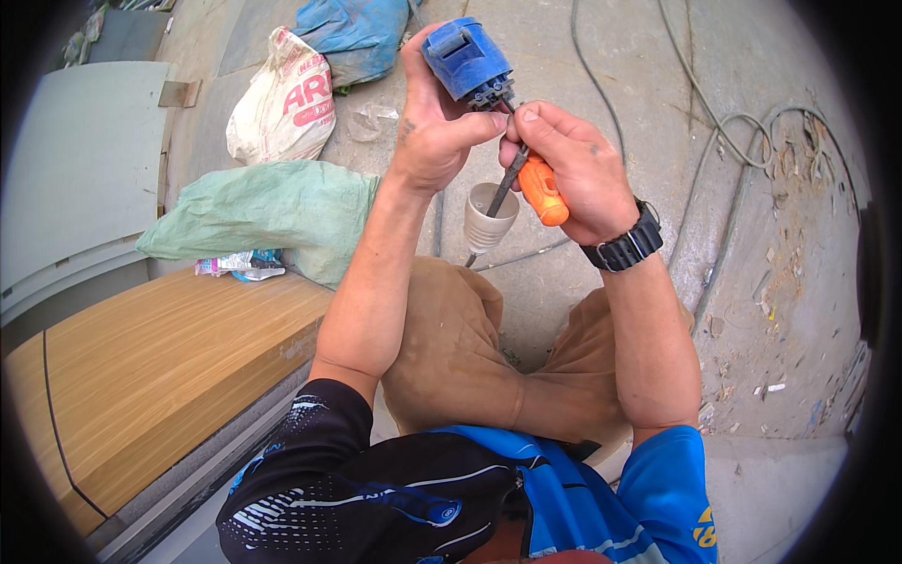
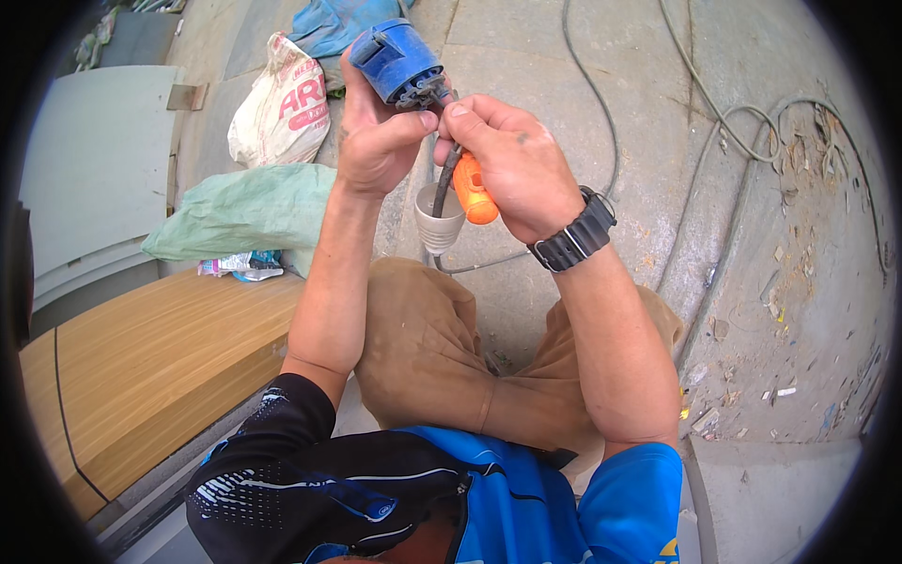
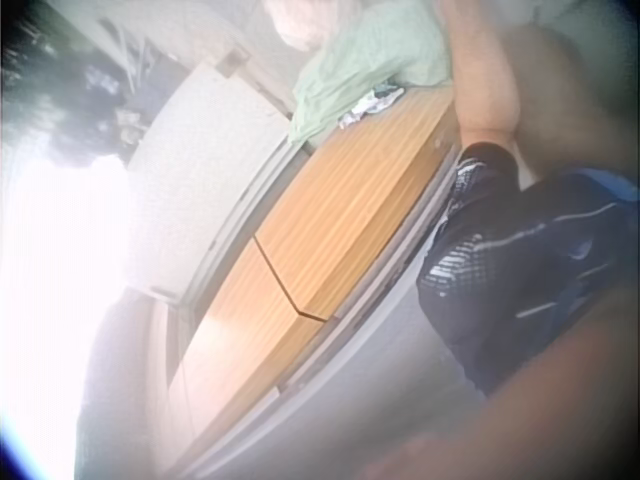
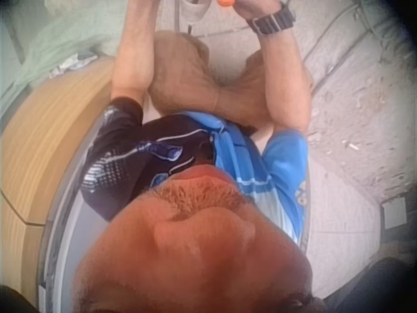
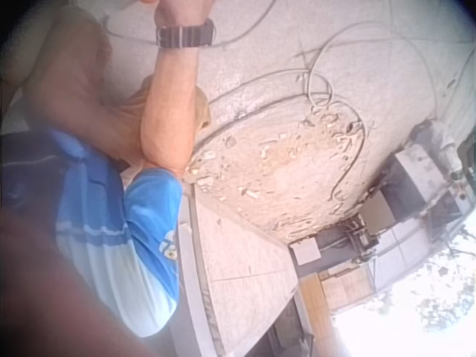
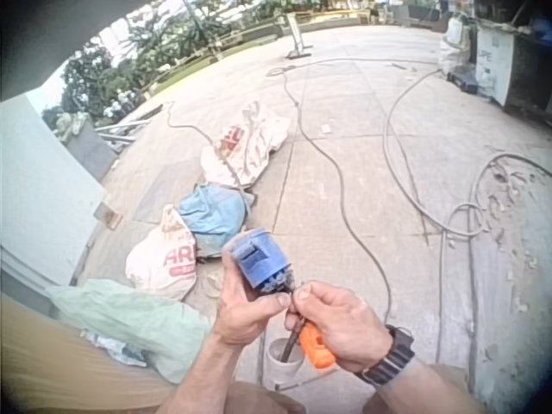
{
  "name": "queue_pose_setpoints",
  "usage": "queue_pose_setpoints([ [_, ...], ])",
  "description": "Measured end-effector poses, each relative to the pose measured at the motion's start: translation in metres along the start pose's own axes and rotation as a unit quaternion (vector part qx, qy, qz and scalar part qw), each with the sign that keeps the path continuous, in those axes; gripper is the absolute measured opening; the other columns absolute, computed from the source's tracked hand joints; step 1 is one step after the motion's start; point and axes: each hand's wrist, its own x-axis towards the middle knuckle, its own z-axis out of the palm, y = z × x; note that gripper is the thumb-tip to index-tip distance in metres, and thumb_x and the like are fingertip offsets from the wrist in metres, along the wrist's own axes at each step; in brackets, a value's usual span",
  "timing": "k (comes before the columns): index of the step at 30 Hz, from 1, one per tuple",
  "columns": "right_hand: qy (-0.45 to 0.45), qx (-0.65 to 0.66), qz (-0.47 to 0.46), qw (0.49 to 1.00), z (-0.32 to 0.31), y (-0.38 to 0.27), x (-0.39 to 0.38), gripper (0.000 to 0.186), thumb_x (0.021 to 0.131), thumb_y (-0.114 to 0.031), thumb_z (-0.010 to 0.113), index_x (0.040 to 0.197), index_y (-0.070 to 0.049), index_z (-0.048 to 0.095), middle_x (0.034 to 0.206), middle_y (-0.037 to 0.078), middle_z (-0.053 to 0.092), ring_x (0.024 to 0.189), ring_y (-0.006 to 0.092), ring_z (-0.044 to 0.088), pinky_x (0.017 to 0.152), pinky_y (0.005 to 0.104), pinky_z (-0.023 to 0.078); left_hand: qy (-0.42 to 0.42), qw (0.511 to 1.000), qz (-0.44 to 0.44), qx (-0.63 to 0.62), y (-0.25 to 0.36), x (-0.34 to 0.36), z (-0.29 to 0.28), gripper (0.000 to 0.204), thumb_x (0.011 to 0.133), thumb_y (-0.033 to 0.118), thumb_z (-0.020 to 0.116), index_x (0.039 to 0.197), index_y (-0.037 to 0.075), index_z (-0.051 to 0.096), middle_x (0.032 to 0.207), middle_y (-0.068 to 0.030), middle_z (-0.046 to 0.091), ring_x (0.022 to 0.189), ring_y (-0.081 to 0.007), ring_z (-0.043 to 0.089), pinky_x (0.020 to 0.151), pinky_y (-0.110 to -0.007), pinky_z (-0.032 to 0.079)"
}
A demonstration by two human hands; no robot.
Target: The person sits on the ground and uses a screwdriver to tighten screws inside a blue electrical plug. They open the plug cover, insert wires into the terminals, and secure them by turning the screwdriver. The person repeatedly checks the connections and adjusts the plug housing.
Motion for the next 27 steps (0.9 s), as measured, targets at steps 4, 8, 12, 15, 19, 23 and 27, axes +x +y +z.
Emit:
queue_pose_setpoints([
  [4, 0.022, -0.003, 0.005, 1.0, 0.002, 0.001, 0.0, 0.022, 0.104, -0.023, 0.051, 0.097, -0.005, 0.063, 0.083, 0.002, 0.065, 0.074, 0.0079, 0.055, 0.066, 0.0243, 0.046, 0.02, 1.0, -0.01, 0.005, -0.001, 0.0, 0.005, 0.085, 0.074, -0.008, 0.074, 0.14, 0.016, 0.025, 0.115, -0.0099, 0.049, 0.098, -0.0205, 0.061, 0.081, -0.037, 0.056],
  [8, 0.017, 0.001, 0.0, 1.0, -0.002, 0.003, 0.001, 0.024, 0.104, -0.024, 0.052, 0.096, -0.005, 0.063, 0.084, 0.003, 0.065, 0.073, 0.0083, 0.055, 0.065, 0.0246, 0.047, 0.037, 0.999, -0.009, 0.018, -0.004, -0.001, 0.003, 0.082, 0.077, -0.006, 0.077, 0.138, 0.015, 0.026, 0.114, -0.0093, 0.05, 0.097, -0.0196, 0.061, 0.081, -0.035, 0.057],
  [12, 0.015, 0.007, -0.001, 1.0, -0.005, 0.005, 0.003, 0.024, 0.104, -0.025, 0.055, 0.096, -0.004, 0.063, 0.084, 0.004, 0.066, 0.073, 0.0085, 0.056, 0.065, 0.0243, 0.048, 0.052, 0.998, -0.02, 0.01, 0.0, -0.001, 0.008, 0.08, 0.078, -0.005, 0.078, 0.136, 0.012, 0.027, 0.111, -0.0093, 0.053, 0.094, -0.0189, 0.063, 0.08, -0.034, 0.057],
  [15, 0.014, 0.017, -0.008, 1.0, -0.004, 0.003, 0.002, 0.023, 0.104, -0.025, 0.057, 0.097, -0.004, 0.064, 0.085, 0.004, 0.067, 0.073, 0.0082, 0.057, 0.065, 0.0242, 0.048, 0.061, 0.997, -0.022, 0.042, 0.002, -0.001, 0.007, 0.08, 0.077, -0.002, 0.08, 0.135, 0.009, 0.027, 0.108, -0.0103, 0.055, 0.092, -0.0185, 0.064, 0.079, -0.034, 0.058],
  [19, 0.013, 0.022, -0.016, 1.0, -0.004, 0.003, 0.002, 0.024, 0.103, -0.026, 0.059, 0.097, -0.003, 0.064, 0.086, 0.004, 0.067, 0.072, 0.0074, 0.058, 0.064, 0.0241, 0.049, 0.058, 0.992, 0.015, 0.111, 0.006, 0.001, 0.009, 0.08, 0.075, 0.002, 0.083, 0.133, 0.006, 0.028, 0.107, -0.0113, 0.056, 0.091, -0.0174, 0.065, 0.079, -0.033, 0.058],
  [23, -0.004, 0.007, -0.016, 1.0, -0.006, 0.004, 0.003, 0.026, 0.102, -0.028, 0.059, 0.102, -0.003, 0.066, 0.088, 0.004, 0.068, 0.07, 0.007, 0.058, 0.062, 0.0236, 0.049, 0.057, 0.982, 0.083, 0.159, 0.009, -0.002, 0.009, 0.081, 0.073, 0.005, 0.086, 0.131, 0.005, 0.029, 0.108, -0.0102, 0.055, 0.09, -0.0162, 0.064, 0.076, -0.031, 0.058],
  [27, -0.004, -0.029, -0.031, 0.999, -0.01, -0.006, -0.001, 0.033, 0.102, -0.034, 0.059, 0.111, -0.003, 0.065, 0.096, 0.005, 0.068, 0.07, 0.008, 0.059, 0.061, 0.0238, 0.05, 0.063, 0.944, 0.177, 0.27, 0.014, -0.004, 0.008, 0.084, 0.069, 0.006, 0.088, 0.13, 0.005, 0.03, 0.108, -0.0088, 0.055, 0.088, -0.0149, 0.063, 0.074, -0.03, 0.058],
])
